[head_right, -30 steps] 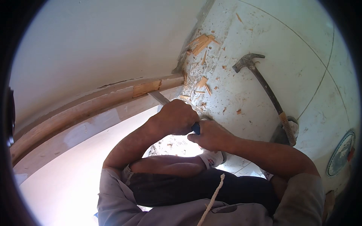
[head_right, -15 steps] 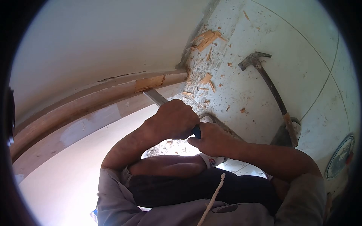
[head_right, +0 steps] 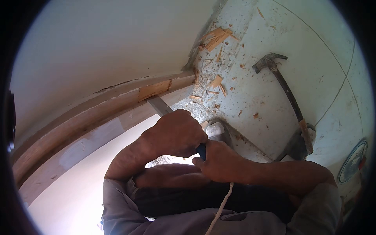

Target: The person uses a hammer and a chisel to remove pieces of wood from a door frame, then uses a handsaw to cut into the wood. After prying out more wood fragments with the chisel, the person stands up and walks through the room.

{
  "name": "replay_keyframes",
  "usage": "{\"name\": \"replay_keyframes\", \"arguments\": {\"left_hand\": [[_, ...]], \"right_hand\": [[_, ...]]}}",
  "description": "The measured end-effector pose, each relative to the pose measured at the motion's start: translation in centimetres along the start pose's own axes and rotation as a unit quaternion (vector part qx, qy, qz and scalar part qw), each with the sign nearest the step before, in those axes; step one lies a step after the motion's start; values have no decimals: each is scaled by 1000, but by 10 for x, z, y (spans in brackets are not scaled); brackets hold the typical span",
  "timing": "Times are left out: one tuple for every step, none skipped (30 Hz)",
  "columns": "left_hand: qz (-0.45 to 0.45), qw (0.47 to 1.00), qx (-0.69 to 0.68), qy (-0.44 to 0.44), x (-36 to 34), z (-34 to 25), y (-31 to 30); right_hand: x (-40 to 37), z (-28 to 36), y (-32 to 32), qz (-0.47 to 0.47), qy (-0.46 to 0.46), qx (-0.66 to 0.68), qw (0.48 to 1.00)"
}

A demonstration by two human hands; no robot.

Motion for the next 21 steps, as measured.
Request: {"name": "replay_keyframes", "arguments": {"left_hand": [[1, 1000, -5, 4, 1, 2, 0], [5, 1000, -1, 17, 2, 3, 0], [10, 1000, 5, 27, 3, 3, -1], [13, 1000, 4, 27, 3, 2, -4], [36, 999, -3, 19, 4, 1, -9], [57, 998, -9, 11, 6, 1, -14], [57, 998, -8, 10, 7, 1, -16], [60, 998, 0, 5, 8, 1, -17], [65, 998, 6, 2, 8, 0, -16], [66, 998, 9, 2, 9, -3, -16], [43, 999, 7, 0, 11, -4, -16], [20, 1000, 4, -2, 13, -4, -16], [18, 1000, 6, -4, 17, -2, -11], [-21, 1000, 20, -1, 22, -1, -4], [-59, 998, 32, 2, 24, -2, 0], [-52, 998, 35, 6, 26, -3, 2], [-53, 998, 33, 6, 26, -4, 3], [-46, 998, 35, 6, 26, -5, 5], [-39, 998, 39, 5, 26, -6, 6], [-39, 998, 40, 4, 26, -5, 6], [-46, 998, 36, 2, 26, -3, 7]], "right_hand": [[1, -2, 0, 2, 6, 3, 1000], [3, -6, 0, 3, 4, 6, 1000], [3, -4, -2, 5, -1, 10, 1000], [2, -3, -5, 6, -2, 12, 1000], [2, -2, -9, 50, 14, 57, 997], [1, 0, -13, 93, 31, 100, 990], [1, 1, -17, 93, 29, 98, 990], [0, 1, -19, 128, 36, 135, 982], [-2, 0, -18, 163, 44, 175, 970], [-3, -1, -20, 162, 41, 175, 970], [-2, -5, -24, 165, 47, 174, 970], [0, -9, -26, 168, 54, 172, 969], [1, -17, -23, 168, 52, 170, 970], [4, -26, -19, 65, -4, 74, 995], [3, -24, -19, -36, -58, -21, 997], [-1, -22, -18, -26, 13, -7, 1000], [-2, -22, -18, -24, 15, -8, 1000], [-3, -21, -16, -32, 17, -19, 999], [-4, -21, -15, -39, 17, -30, 999], [-2, -22, -16, -39, 16, -31, 999], [0, -24, -17, -36, 11, -28, 999]]}}
Point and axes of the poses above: each hand's wrist, its own x-axis towards the middle knuckle, its own y-axis out of the palm, z = x × y, the point moved 1 cm from there along x, towards the middle knuckle, and after that the axes turned 11 degrees about z, right-handed, at the moved point
